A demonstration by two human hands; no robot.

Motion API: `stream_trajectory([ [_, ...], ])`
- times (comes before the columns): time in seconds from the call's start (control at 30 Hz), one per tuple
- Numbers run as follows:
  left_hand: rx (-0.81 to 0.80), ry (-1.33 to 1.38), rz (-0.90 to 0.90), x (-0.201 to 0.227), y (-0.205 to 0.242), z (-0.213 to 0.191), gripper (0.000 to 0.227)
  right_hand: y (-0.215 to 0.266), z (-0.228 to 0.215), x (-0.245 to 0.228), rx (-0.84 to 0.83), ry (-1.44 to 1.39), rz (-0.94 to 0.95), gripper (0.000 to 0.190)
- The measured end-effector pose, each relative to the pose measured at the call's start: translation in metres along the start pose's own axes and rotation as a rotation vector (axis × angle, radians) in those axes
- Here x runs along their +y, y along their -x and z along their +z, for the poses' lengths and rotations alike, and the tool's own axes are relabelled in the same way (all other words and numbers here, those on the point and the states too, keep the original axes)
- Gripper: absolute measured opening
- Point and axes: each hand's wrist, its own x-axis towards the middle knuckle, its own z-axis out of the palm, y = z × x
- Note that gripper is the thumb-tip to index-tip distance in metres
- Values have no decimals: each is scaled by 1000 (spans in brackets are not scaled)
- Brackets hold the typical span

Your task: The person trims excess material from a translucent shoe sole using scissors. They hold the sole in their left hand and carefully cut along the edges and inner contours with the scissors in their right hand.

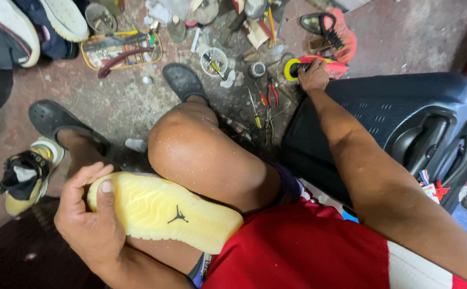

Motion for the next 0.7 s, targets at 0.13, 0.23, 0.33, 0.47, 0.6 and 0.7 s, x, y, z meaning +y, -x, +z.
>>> stream_trajectory([
  [0.13, -15, -14, 38, 6, -4, 4, 19, -13, -22, 3, 302, -158, -208, 54],
  [0.23, -15, -45, 57, 9, -12, 10, 21, -22, -39, -8, 269, -301, -250, 50],
  [0.33, -23, -53, 36, 9, -13, 11, 22, -21, -45, -19, 276, -468, -310, 46],
  [0.47, -13, -67, 75, 9, -15, 11, 22, -19, -58, -47, 194, -680, -378, 39],
  [0.6, 27, -81, 114, 7, -11, 11, 23, -7, -69, -68, -52, -1133, -190, 36],
  [0.7, 48, -77, 111, 5, -3, 8, 23, 12, -75, -73, -121, -1320, -155, 39],
])
